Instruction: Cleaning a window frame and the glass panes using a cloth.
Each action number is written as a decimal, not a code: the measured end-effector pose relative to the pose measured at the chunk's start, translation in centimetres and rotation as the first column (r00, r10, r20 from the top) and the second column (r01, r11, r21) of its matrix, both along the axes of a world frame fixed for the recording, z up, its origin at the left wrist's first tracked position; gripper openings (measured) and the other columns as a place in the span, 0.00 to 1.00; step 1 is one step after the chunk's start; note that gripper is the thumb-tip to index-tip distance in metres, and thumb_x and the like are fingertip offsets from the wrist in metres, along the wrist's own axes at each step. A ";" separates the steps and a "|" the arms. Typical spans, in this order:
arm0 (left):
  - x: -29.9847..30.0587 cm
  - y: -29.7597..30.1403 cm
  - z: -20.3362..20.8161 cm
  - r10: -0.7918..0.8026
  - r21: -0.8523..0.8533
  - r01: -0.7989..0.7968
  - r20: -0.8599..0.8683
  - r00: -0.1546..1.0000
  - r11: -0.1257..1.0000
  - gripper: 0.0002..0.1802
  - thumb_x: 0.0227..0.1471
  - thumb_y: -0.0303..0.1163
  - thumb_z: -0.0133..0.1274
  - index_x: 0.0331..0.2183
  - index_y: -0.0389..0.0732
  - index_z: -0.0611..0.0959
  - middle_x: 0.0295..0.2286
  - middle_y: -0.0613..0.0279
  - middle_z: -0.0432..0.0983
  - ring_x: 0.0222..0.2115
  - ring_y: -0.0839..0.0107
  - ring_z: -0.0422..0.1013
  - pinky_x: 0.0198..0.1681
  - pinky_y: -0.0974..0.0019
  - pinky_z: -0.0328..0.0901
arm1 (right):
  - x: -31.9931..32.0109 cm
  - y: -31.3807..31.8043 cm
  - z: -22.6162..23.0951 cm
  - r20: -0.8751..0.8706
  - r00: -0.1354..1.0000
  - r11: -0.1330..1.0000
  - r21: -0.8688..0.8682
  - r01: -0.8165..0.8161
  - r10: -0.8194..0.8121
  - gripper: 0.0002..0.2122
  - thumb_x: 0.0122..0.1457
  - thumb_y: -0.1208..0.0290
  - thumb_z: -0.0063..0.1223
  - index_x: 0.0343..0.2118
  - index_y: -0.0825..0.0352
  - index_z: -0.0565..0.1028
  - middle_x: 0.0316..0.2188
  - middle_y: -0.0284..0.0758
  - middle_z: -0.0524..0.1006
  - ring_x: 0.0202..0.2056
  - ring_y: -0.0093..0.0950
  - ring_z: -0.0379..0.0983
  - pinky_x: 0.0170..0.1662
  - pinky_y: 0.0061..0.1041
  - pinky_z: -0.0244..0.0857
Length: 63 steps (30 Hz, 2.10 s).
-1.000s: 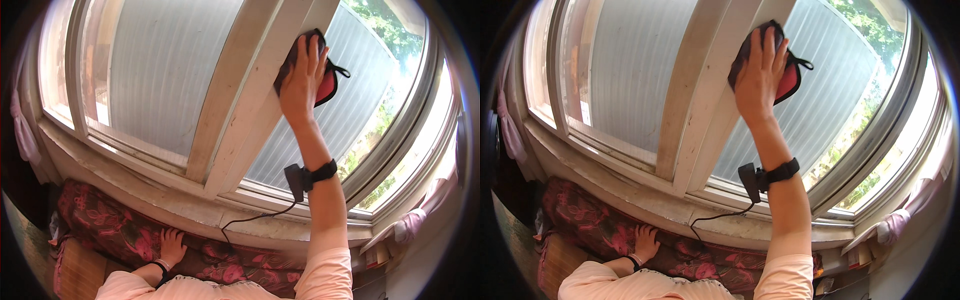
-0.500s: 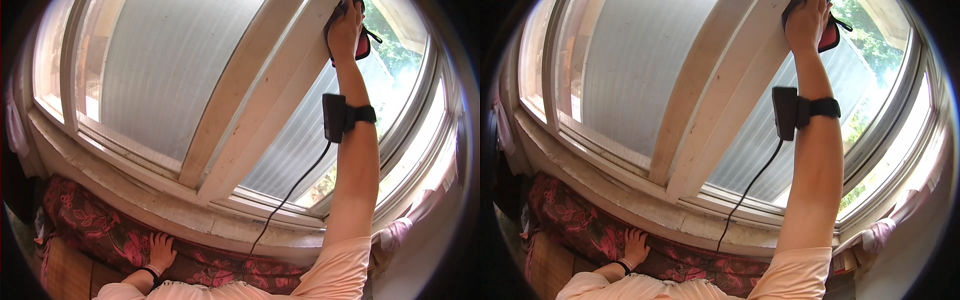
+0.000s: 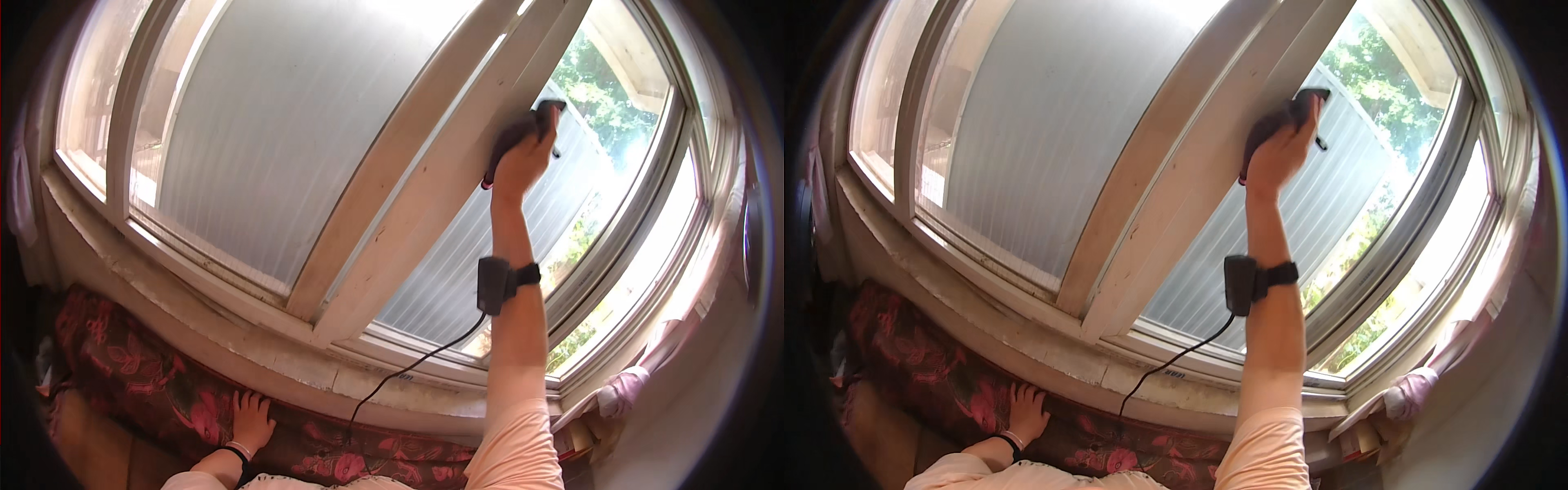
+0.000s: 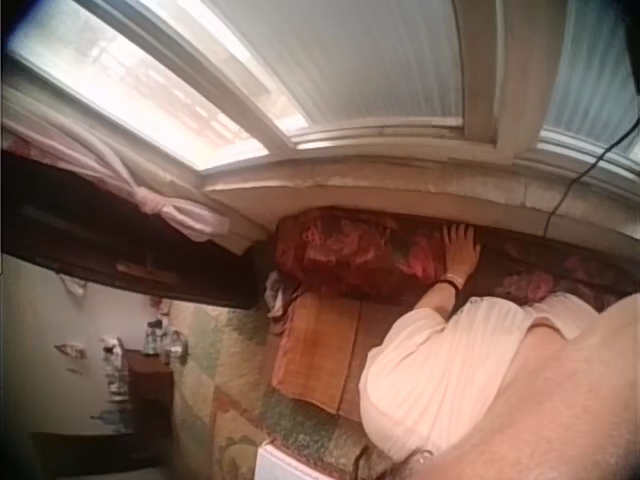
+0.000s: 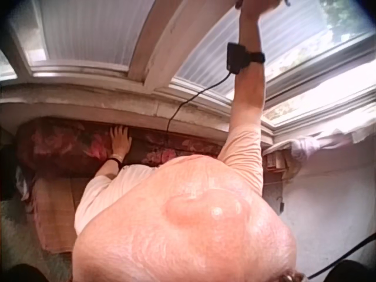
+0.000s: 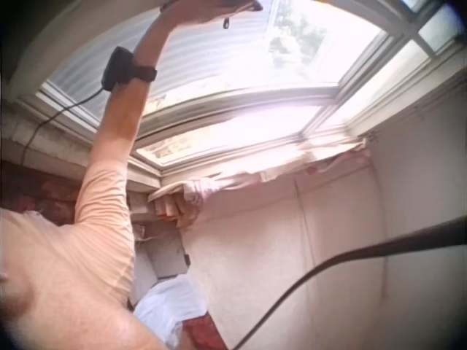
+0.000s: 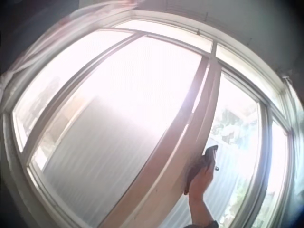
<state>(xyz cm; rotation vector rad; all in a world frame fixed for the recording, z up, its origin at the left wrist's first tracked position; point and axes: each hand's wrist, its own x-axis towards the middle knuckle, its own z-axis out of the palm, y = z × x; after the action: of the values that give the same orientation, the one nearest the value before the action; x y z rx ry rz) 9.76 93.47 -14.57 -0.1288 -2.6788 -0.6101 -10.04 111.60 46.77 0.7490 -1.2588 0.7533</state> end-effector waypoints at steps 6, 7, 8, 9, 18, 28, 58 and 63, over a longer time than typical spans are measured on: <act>0.0 -0.1 0.2 0.001 0.045 0.001 -0.043 0.999 0.999 0.33 0.40 0.42 0.61 0.49 0.41 0.76 0.49 0.53 0.66 0.57 0.52 0.56 0.65 0.39 0.39 | 0.8 -5.3 -0.5 -0.165 0.950 0.928 0.224 0.298 -0.265 0.24 0.64 0.70 0.47 0.62 0.68 0.60 0.67 0.47 0.52 0.68 0.51 0.41 0.68 0.45 0.40; -0.1 -0.1 0.2 0.003 0.046 -0.001 -0.058 0.998 0.999 0.33 0.40 0.42 0.61 0.49 0.41 0.76 0.49 0.53 0.66 0.57 0.52 0.56 0.65 0.39 0.39 | 0.7 -6.2 -1.1 -0.107 0.935 0.906 0.231 0.354 -0.338 0.26 0.63 0.69 0.49 0.63 0.68 0.60 0.68 0.47 0.49 0.68 0.52 0.39 0.68 0.46 0.40; 0.0 -0.1 0.2 -0.001 0.045 0.002 -0.036 0.999 0.999 0.33 0.39 0.42 0.62 0.49 0.41 0.76 0.49 0.53 0.67 0.57 0.52 0.56 0.65 0.39 0.40 | 0.7 -6.6 -1.5 -0.048 0.912 0.881 0.241 0.407 -0.408 0.27 0.62 0.68 0.50 0.63 0.67 0.59 0.69 0.46 0.47 0.68 0.53 0.36 0.68 0.47 0.39; 0.0 0.1 0.1 -0.006 0.048 0.006 -0.015 1.000 0.999 0.33 0.39 0.42 0.62 0.49 0.41 0.76 0.49 0.52 0.67 0.57 0.51 0.56 0.65 0.39 0.40 | 0.7 -6.3 -1.4 -0.064 0.912 0.881 0.239 0.409 -0.406 0.27 0.62 0.68 0.50 0.63 0.67 0.59 0.69 0.46 0.47 0.68 0.53 0.36 0.68 0.47 0.39; -0.1 -0.1 0.0 -0.031 0.083 0.034 -0.033 0.999 0.996 0.34 0.38 0.41 0.63 0.49 0.40 0.75 0.50 0.51 0.64 0.59 0.51 0.53 0.65 0.37 0.39 | -0.1 -6.5 3.5 -0.102 0.839 0.797 0.271 0.540 -0.534 0.31 0.58 0.70 0.53 0.64 0.68 0.57 0.68 0.46 0.46 0.68 0.56 0.37 0.67 0.49 0.43; 0.4 -0.4 0.6 -0.050 0.053 0.046 0.061 0.997 0.998 0.31 0.48 0.43 0.58 0.52 0.38 0.73 0.52 0.47 0.66 0.58 0.47 0.55 0.65 0.39 0.42 | -2.1 -5.5 14.4 -0.239 0.807 0.783 0.208 0.586 -0.540 0.29 0.58 0.65 0.55 0.61 0.69 0.63 0.66 0.47 0.52 0.66 0.59 0.43 0.67 0.48 0.46; 0.5 -0.4 -0.1 -0.063 0.050 0.064 -0.014 0.998 0.997 0.35 0.45 0.41 0.61 0.53 0.38 0.72 0.55 0.48 0.62 0.59 0.47 0.54 0.65 0.39 0.43 | -6.8 -3.3 28.3 -0.488 0.540 0.622 -0.008 0.783 -0.686 0.31 0.55 0.54 0.53 0.59 0.65 0.66 0.60 0.50 0.63 0.62 0.46 0.59 0.65 0.43 0.48; -0.2 -0.1 -0.6 -0.017 0.019 0.018 -0.030 0.999 1.000 0.35 0.36 0.41 0.63 0.48 0.39 0.74 0.49 0.49 0.63 0.58 0.48 0.53 0.65 0.36 0.40 | -6.9 -3.5 25.1 -0.465 0.603 0.657 0.059 0.752 -0.648 0.32 0.55 0.55 0.54 0.61 0.68 0.64 0.62 0.50 0.61 0.65 0.44 0.53 0.67 0.42 0.43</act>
<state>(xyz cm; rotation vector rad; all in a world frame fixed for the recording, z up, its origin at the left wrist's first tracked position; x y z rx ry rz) 9.58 93.38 -15.20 -0.1548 -2.6450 -0.6346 -16.95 108.11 71.88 0.4888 -1.1342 -0.2348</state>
